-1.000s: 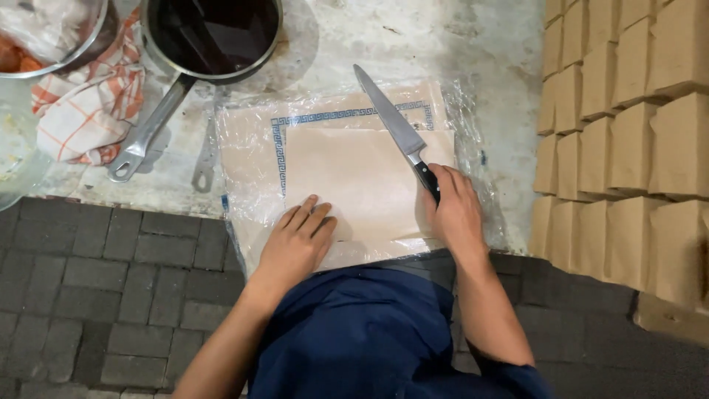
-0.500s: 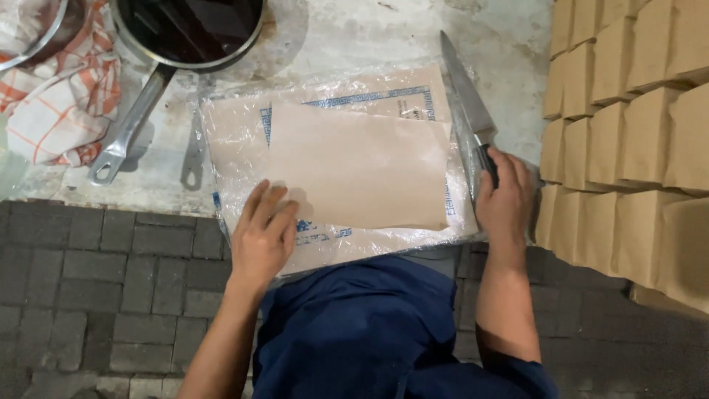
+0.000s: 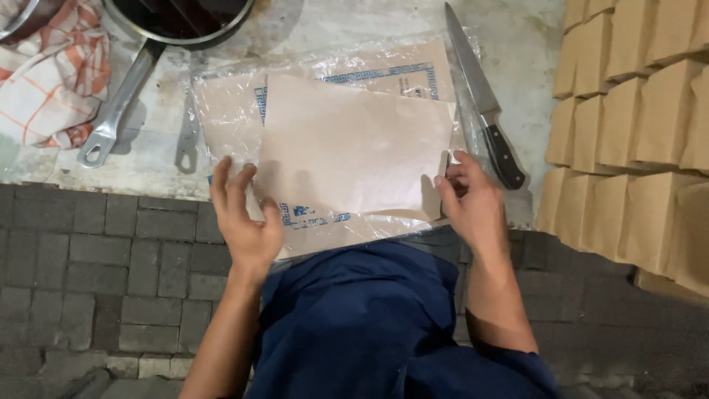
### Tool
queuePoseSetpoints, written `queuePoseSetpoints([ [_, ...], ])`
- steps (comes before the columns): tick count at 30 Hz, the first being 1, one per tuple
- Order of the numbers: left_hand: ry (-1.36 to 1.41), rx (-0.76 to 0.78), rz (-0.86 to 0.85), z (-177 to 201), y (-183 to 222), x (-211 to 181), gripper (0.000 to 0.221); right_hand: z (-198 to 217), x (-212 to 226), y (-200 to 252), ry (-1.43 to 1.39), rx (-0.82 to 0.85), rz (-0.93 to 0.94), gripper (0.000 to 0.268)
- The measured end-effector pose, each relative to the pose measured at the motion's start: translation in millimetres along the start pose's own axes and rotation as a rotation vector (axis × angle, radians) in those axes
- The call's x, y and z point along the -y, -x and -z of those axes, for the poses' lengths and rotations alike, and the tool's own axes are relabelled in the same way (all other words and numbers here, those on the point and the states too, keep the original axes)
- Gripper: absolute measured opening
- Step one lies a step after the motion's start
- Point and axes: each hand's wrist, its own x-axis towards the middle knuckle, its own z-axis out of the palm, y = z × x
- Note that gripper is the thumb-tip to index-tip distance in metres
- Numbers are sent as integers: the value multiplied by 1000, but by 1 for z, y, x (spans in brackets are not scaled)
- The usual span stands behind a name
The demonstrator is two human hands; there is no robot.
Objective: Cutting stacks of paper liners with a knife and placing them into cardboard food boxes
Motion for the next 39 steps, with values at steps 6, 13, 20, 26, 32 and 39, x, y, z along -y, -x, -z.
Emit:
queuePoseSetpoints([
  [6, -258, 259, -375, -55, 21, -26, 49, -11, -1, 2, -236, 50, -71, 64],
  [13, -221, 505, -417, -86, 32, -35, 44, -41, -38, 3, -1020, 136, -43, 51],
  [20, -166, 477, -397, -89, 39, -34, 39, -52, -15, 3, -963, 152, 163, 36],
  [26, -263, 576, -435, -91, 39, -43, 48, -46, 3, 1, -560, -2, 419, 12],
  [32, -225, 649, -450, -92, 36, -51, 53, -49, -3, 10, -927, 8, 143, 40],
  [39, 38, 493, -415, -94, 41, -45, 26, -46, 26, 5, -452, 123, 397, 30],
])
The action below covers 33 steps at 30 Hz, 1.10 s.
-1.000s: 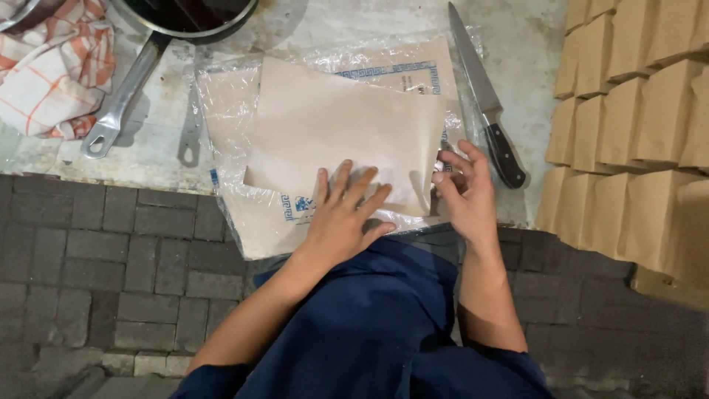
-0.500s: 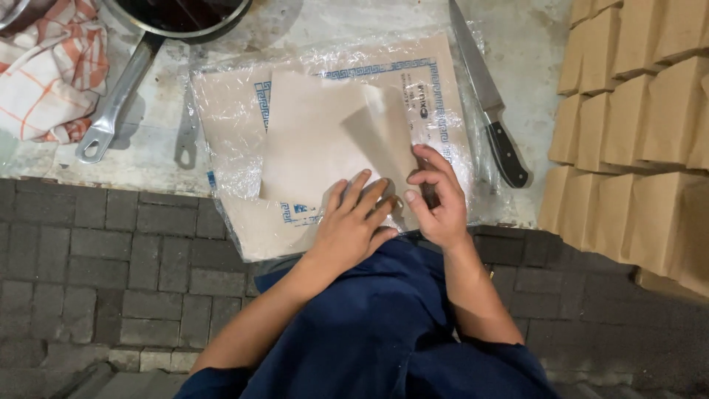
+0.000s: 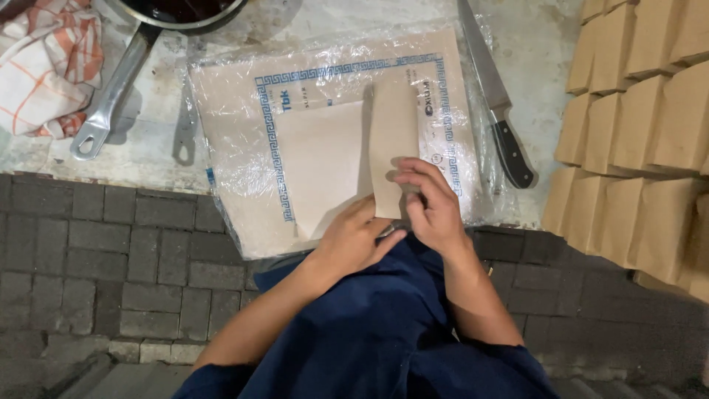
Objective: Cutting stacks of paper liners with a knife and placing them into cardboard food boxes
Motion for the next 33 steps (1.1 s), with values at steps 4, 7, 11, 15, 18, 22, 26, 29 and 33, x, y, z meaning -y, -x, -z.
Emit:
queuePoseSetpoints([
  [4, 91, -163, 145, 19, 9, 15, 11, -2, -10, 1, 214, 5, 57, 23],
  [7, -39, -207, 141, 43, -9, 23, 24, -4, -3, -1, 224, 39, 90, 25],
  [11, -268, -4, 103, 47, -31, 44, 44, -5, 0, -1, 239, 98, 118, 28],
  [15, -330, 205, -10, 39, -43, 63, 54, -6, -4, 5, 274, 152, 192, 25],
  [18, -338, 272, 19, 42, -47, 67, 61, -4, -8, 3, 227, 119, 216, 23],
  [22, -313, 192, 51, 30, -37, 77, 64, 11, -19, 10, 104, -63, 110, 21],
  [26, -292, 180, 41, 31, -39, 78, 63, 13, -2, -25, 232, -46, 124, 32],
  [29, -278, 181, 52, 33, -40, 78, 65, 4, -6, -38, 411, 219, 17, 52],
  [33, -260, 234, 92, 38, -42, 76, 64, -8, -13, -49, 656, 407, -43, 60],
])
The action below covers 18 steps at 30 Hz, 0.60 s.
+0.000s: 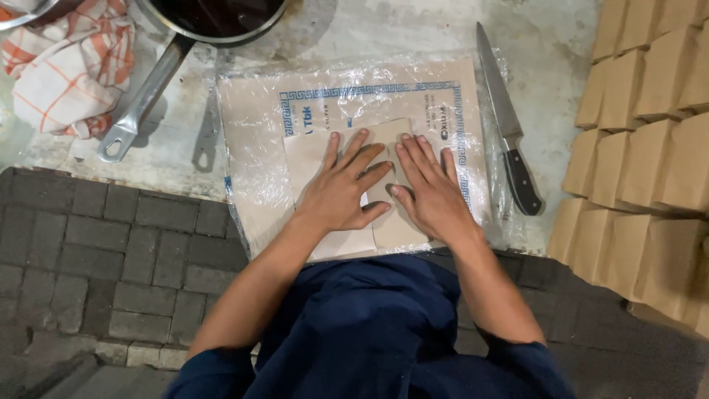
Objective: Cutting stacks of paper liners with a knife and placing them into cardboard food boxes
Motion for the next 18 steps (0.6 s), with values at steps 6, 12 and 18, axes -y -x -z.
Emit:
queuePoseSetpoints([
  [6, 15, 48, 31, 2, 0, 0, 63, 5, 4, -5, 39, 182, -94, 74],
  [12, 27, 84, 15, 5, -3, 2, 63, 8, -6, -12, 24, 236, -104, 78],
  [18, 50, 129, -1, 6, -5, 6, 64, 2, -12, -20, 32, 228, -106, 72],
])
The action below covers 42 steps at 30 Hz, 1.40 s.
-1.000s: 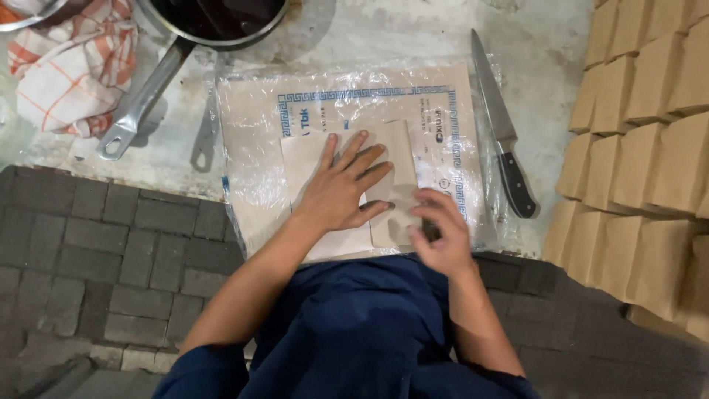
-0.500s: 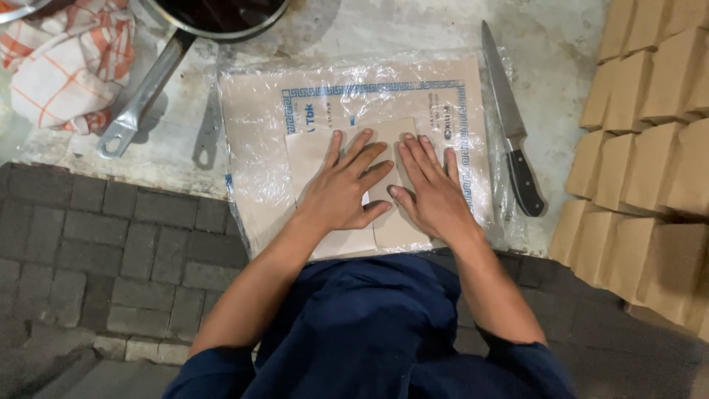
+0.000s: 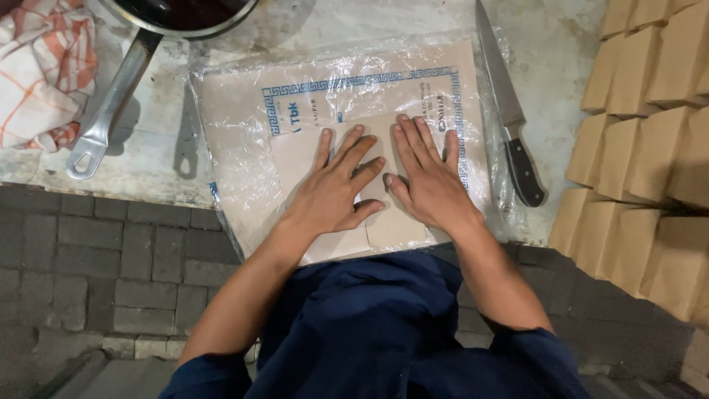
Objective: Cutting stacks of paper liners with a knife and placing them into cardboard food boxes
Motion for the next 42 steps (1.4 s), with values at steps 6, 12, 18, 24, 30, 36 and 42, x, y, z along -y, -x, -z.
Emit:
queuePoseSetpoints([
  [6, -31, -1, -17, -3, 1, 3, 68, 3, 1, 0, 21, 13, 35, 94],
  [12, -19, 5, 2, 2, -1, 1, 67, -1, -1, 0, 13, -24, 58, 104],
  [18, -24, 32, 1, 3, -1, 2, 69, -4, -4, -1, 24, -55, 80, 108],
  [24, -21, 31, -21, 3, -1, 5, 69, -4, -3, 0, 41, -76, 84, 102],
  [30, -26, 42, -28, 11, -3, 5, 70, -5, -2, -3, 47, -66, 71, 104],
  [36, -93, 82, 1, 12, 1, -2, 65, -5, -1, 0, 48, -63, 64, 104],
  [42, -53, 37, -4, 3, 5, 7, 67, -9, 2, 0, 24, -81, 55, 98],
])
